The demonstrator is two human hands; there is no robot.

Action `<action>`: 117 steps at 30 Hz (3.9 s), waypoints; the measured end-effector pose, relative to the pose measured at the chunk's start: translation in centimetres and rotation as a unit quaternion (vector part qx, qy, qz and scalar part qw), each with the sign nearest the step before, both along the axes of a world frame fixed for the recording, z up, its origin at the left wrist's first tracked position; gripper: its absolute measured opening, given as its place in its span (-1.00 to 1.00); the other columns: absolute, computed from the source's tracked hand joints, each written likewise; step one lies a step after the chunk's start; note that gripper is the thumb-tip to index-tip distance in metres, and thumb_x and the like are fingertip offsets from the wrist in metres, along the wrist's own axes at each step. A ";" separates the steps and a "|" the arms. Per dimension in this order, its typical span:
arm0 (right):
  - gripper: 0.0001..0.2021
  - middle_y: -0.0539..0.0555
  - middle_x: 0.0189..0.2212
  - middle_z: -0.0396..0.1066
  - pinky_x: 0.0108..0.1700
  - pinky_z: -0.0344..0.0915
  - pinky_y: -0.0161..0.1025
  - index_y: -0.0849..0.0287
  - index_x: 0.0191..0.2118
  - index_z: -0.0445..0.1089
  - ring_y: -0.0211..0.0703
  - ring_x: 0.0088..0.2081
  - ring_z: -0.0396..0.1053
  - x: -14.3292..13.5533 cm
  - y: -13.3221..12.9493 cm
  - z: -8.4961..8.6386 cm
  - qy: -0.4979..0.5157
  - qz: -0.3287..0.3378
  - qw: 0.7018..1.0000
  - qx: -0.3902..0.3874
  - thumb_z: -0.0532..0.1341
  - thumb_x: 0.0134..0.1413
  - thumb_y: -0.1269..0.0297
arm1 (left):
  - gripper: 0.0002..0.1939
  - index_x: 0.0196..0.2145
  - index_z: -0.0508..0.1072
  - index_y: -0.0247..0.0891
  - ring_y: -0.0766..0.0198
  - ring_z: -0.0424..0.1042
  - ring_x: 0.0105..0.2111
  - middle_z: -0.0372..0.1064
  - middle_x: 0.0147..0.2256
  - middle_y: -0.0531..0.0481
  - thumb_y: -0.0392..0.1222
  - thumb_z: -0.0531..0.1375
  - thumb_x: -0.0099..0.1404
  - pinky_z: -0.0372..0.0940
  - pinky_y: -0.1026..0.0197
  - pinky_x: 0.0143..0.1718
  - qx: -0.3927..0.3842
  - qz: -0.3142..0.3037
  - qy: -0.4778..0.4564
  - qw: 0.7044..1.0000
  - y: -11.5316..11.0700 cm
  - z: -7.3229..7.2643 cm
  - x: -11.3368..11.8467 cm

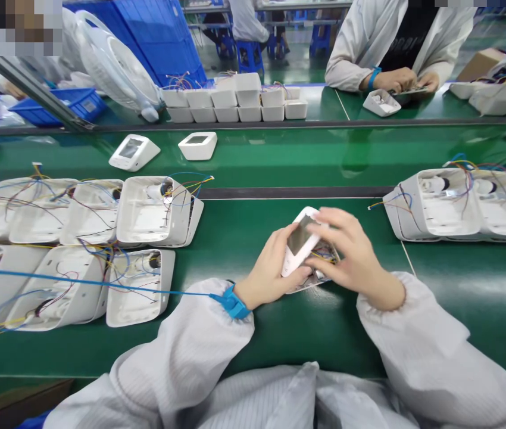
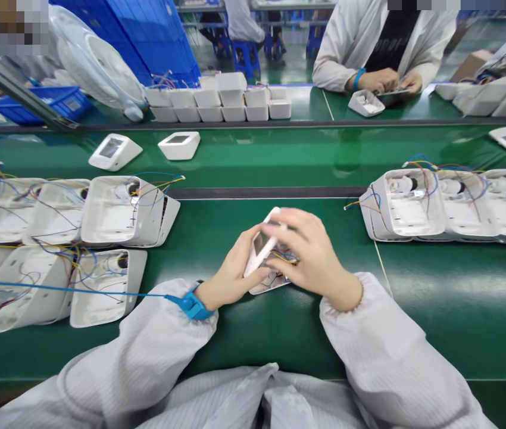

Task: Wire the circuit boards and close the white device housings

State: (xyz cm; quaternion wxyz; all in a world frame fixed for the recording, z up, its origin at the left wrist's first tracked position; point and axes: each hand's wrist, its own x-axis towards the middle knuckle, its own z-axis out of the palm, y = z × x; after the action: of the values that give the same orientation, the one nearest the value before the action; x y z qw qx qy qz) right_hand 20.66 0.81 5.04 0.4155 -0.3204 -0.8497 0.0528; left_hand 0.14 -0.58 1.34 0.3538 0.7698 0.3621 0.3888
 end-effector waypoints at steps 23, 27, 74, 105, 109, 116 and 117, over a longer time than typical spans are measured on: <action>-0.88 0.07 -0.39 0.33 -0.43 -0.12 -0.19 0.21 -0.39 0.45 -0.26 -0.52 0.13 -1.1 -1.7 -0.8 -0.327 -0.098 0.935 -0.099 0.18 0.07 0.50 | -0.10 0.37 -0.14 -0.16 -0.13 0.18 0.20 0.07 0.22 -0.28 0.12 0.23 0.27 0.12 -0.16 0.24 -0.076 -0.149 -0.242 0.956 -0.5 -1.6 0.3; -0.90 0.03 -0.36 0.37 -0.43 -0.06 -0.23 0.17 -0.30 0.46 -0.26 -0.49 0.20 -1.1 -1.1 -1.3 -0.270 -0.116 0.950 -0.107 0.19 0.17 0.35 | -0.09 0.37 -0.16 -0.19 -0.15 0.11 0.26 0.02 0.26 -0.29 0.16 0.21 0.27 0.05 -0.18 0.28 -0.100 -0.139 -0.259 0.951 -0.7 -1.9 0.2; -0.76 0.07 -0.39 0.42 -0.26 0.17 -0.25 0.20 -0.36 0.43 -0.18 -0.32 0.30 -1.0 -0.6 -1.6 -0.154 -0.035 0.980 -0.123 0.08 0.30 0.36 | -0.21 0.34 0.03 -0.19 -0.17 0.14 0.26 0.15 0.25 -0.22 0.19 0.16 0.30 0.09 -0.18 0.28 -0.100 -0.118 -0.223 0.963 -0.6 -1.7 0.3; -0.72 0.02 -0.39 0.35 -0.25 0.28 -0.31 0.12 -0.34 0.56 -0.25 -0.32 0.34 1.8 0.0 2.4 -0.057 0.194 0.874 -0.442 0.22 0.25 0.07 | -0.23 0.31 0.06 -0.15 -0.08 0.19 0.22 0.17 0.20 -0.25 0.08 0.27 0.27 0.13 -0.13 0.24 -0.147 -0.110 -0.274 0.944 -0.7 -1.5 0.8; -0.81 0.03 -0.32 0.45 -0.19 0.32 -0.30 0.12 -0.24 0.56 -0.24 -0.26 0.40 1.8 0.1 2.1 -0.052 0.205 0.876 -0.434 0.20 0.28 0.20 | -0.24 0.30 0.07 -0.14 -0.08 0.19 0.22 0.18 0.18 -0.23 0.09 0.26 0.27 0.12 -0.15 0.25 -0.144 -0.109 -0.273 0.945 -0.8 -1.2 0.8; -0.85 0.00 -0.48 0.42 -0.36 0.14 -0.28 0.18 -0.33 0.54 -0.25 -0.43 0.31 1.0 0.2 0.3 -0.190 0.106 0.948 -0.233 0.24 0.24 0.31 | -0.26 0.29 0.07 -0.15 -0.08 0.15 0.23 0.10 0.24 -0.24 0.07 0.26 0.27 0.09 -0.14 0.27 -0.126 -0.110 -0.254 0.953 -0.9 -0.7 1.0; -0.86 0.02 -0.44 0.44 -0.35 0.13 -0.27 0.17 -0.30 0.55 -0.23 -0.40 0.31 0.9 0.2 0.2 -0.212 0.087 0.951 -0.206 0.24 0.24 0.31 | -0.24 0.29 0.06 -0.16 -0.09 0.14 0.24 0.10 0.24 -0.24 0.06 0.28 0.26 0.07 -0.15 0.28 -0.118 -0.107 -0.247 0.956 -0.9 -0.7 1.1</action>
State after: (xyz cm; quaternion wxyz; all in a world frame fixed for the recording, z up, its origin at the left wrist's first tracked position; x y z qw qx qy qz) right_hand 21.56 1.06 5.21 0.1443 -0.3274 -0.9135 0.1939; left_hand 1.21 -1.44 0.64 0.5605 0.6365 0.2220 0.4810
